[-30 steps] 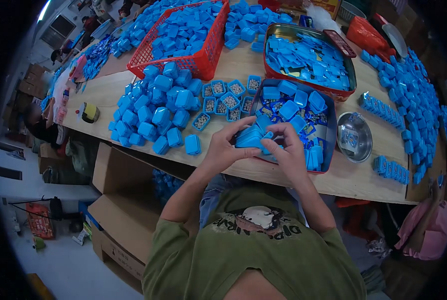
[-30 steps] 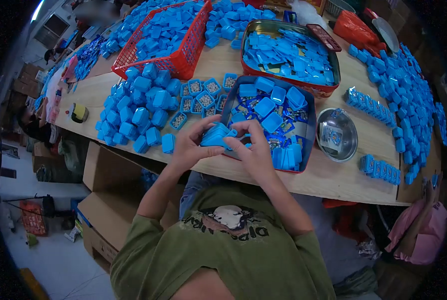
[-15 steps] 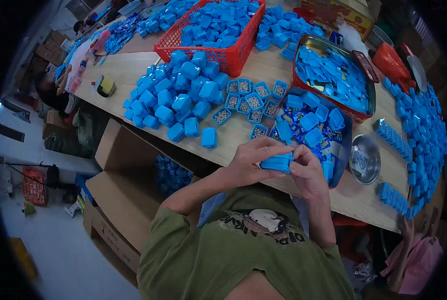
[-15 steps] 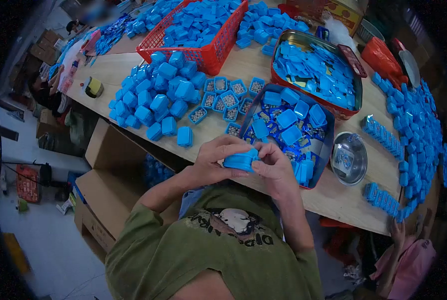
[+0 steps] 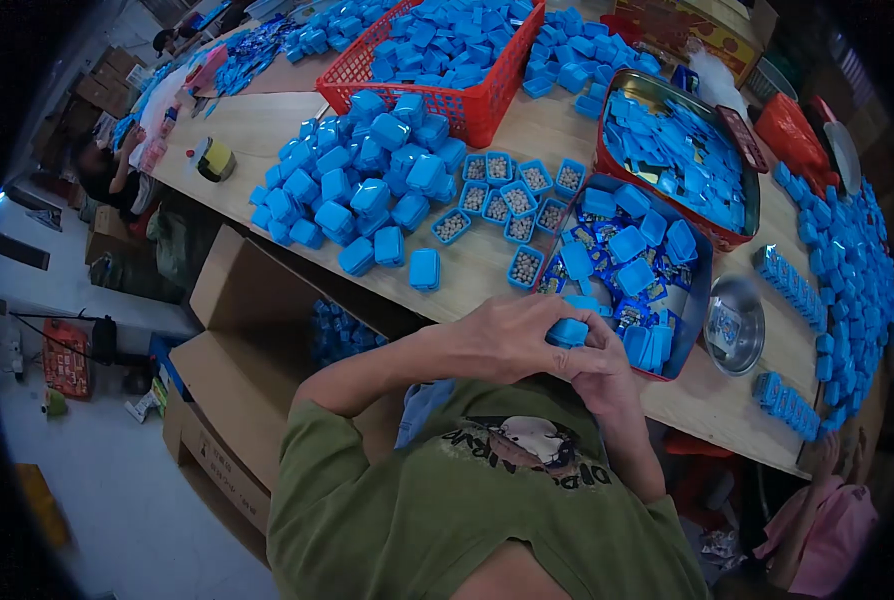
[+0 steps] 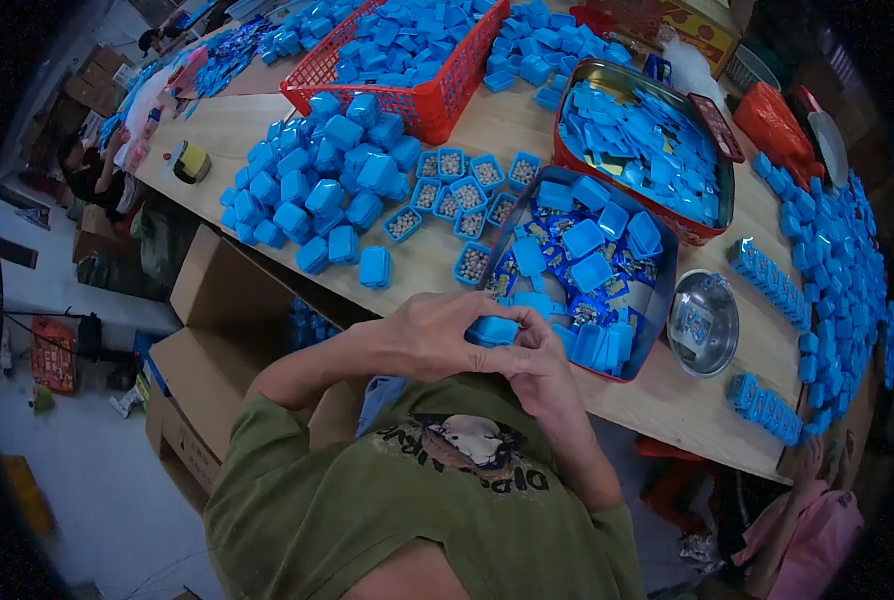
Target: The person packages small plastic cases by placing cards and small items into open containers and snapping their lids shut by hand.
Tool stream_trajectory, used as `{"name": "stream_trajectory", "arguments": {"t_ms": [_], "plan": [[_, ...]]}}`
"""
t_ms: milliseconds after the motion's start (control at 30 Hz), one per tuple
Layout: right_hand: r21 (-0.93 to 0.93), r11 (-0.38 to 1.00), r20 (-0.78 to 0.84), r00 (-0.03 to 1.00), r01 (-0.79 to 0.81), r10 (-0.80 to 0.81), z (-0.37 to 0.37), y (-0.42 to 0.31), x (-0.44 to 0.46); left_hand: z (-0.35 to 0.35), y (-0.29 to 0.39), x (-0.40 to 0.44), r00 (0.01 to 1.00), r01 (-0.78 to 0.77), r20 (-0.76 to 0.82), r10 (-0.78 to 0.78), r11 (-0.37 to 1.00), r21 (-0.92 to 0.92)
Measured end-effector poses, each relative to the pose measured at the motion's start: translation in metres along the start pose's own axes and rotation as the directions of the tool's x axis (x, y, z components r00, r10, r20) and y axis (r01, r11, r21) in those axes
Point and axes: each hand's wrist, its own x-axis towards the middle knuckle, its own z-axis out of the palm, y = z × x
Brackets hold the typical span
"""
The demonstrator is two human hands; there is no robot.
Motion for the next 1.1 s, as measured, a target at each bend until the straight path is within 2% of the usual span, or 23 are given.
{"name": "stream_trajectory", "arguments": {"t_ms": [133, 200, 333, 400, 433, 500, 633, 733, 800, 833, 900, 1033, 1100], "plan": [[0.021, 1.000, 0.015, 1.000, 0.010, -0.010, 0.001, 0.004, 0.001, 0.010, -0.003, -0.004, 0.997, -0.009, -0.078, 0.010, 1.000, 0.024], [0.121, 0.992, -0.021, 0.999, 0.029, -0.027, 0.010, 0.001, 0.002, 0.020, -0.008, -0.004, 0.964, 0.046, -0.254, -0.075, 0.992, -0.116], [0.133, 0.990, 0.023, 0.998, 0.050, -0.054, 0.019, -0.005, -0.003, 0.025, -0.004, -0.003, 0.955, 0.092, -0.274, -0.117, 0.991, -0.101], [-0.097, 0.974, -0.118, 0.969, 0.204, -0.215, 0.037, -0.012, -0.003, 0.021, -0.001, -0.001, 0.950, 0.175, -0.227, -0.217, 0.966, -0.190], [-0.097, 0.974, -0.118, 0.969, 0.206, -0.217, 0.032, -0.011, 0.000, 0.020, 0.000, -0.001, 0.950, 0.174, -0.226, -0.215, 0.966, -0.189], [-0.483, 0.812, -0.050, 0.916, 0.327, -0.399, 0.019, -0.011, 0.006, 0.018, 0.000, 0.002, 0.933, 0.257, -0.190, -0.305, 0.936, -0.240], [-0.462, 0.827, -0.046, 0.923, 0.321, -0.383, 0.023, -0.017, 0.000, 0.019, 0.002, 0.001, 0.934, 0.258, -0.179, -0.308, 0.931, -0.257], [-0.478, 0.791, -0.048, 0.888, 0.381, -0.457, 0.020, -0.012, -0.001, 0.023, 0.000, -0.001, 0.934, 0.265, -0.181, -0.308, 0.937, -0.227], [-0.469, 0.796, -0.043, 0.890, 0.383, -0.454, 0.018, -0.014, 0.000, 0.024, -0.004, 0.000, 0.949, 0.133, -0.268, -0.166, 0.982, -0.137], [-0.466, 0.795, -0.035, 0.889, 0.389, -0.456, 0.015, -0.014, 0.001, 0.023, -0.004, -0.001, 0.949, 0.134, -0.270, -0.164, 0.983, -0.128], [-0.429, 0.838, -0.012, 0.925, 0.338, -0.380, 0.009, -0.013, 0.002, 0.021, -0.002, -0.002, 0.975, 0.096, -0.188, -0.118, 0.987, -0.126], [-0.283, 0.928, -0.102, 0.954, 0.243, -0.281, 0.009, -0.010, -0.001, 0.020, -0.001, 0.001, 0.962, 0.064, -0.261, -0.084, 0.994, -0.085], [-0.026, 0.999, -0.013, 0.999, -0.046, 0.046, 0.000, -0.012, -0.006, 0.018, -0.002, 0.001, 0.971, -0.031, -0.237, 0.036, 0.999, 0.023]]}}
